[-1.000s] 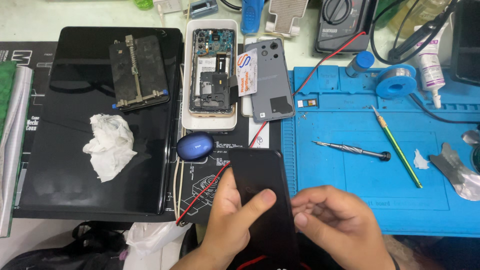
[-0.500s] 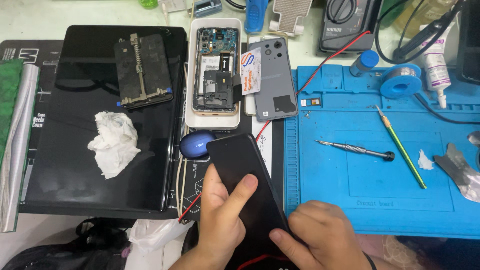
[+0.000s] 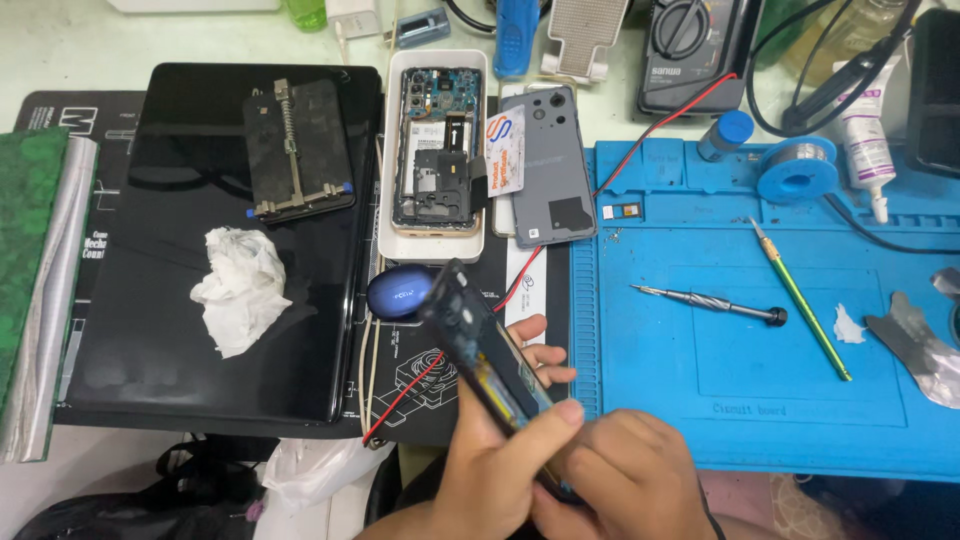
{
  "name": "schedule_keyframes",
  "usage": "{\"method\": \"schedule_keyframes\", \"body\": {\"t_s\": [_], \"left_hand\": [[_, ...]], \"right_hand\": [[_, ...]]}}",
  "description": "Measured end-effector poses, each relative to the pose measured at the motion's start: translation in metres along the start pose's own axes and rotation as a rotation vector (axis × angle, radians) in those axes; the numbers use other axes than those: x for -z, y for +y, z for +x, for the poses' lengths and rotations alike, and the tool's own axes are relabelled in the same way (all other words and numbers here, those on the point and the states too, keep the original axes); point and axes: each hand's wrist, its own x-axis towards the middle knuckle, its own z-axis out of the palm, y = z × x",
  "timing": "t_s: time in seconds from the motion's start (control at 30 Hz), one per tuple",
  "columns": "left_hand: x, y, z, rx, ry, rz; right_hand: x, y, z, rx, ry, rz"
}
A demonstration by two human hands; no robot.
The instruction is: The person reassembles a disassembled smartphone by aligning the back cover, inserting a SIM card, and using a screwdriver to secure internal components. The person repeatedly opens and closes the device to check fit and alignment before final assembly.
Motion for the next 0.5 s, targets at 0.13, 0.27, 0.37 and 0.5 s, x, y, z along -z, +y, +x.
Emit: {"method": "schedule_keyframes", "body": {"t_s": [0.13,0.27,0.37,0.5], "left_hand": [[0.015,0.011,0.006,0.046,-0.105,-0.446],[0.025,0.015,0.007,0.102,-0.109,-0.526],[0.024,0.014,0.01,0.115,-0.135,-0.488],[0.012,0.009,0.014,-0.003,0.079,-0.242]], "right_hand": [[0.009,0.016,-0.019,-0.148,0.064,0.106],[0.002,0.045,-0.049,-0.767,-0.094,0.59],[-0.008,0.057,-0.075,-0.896,-0.184,1.061],[-0.015,0.064,-0.096,-0.733,0.008,1.157]]}}
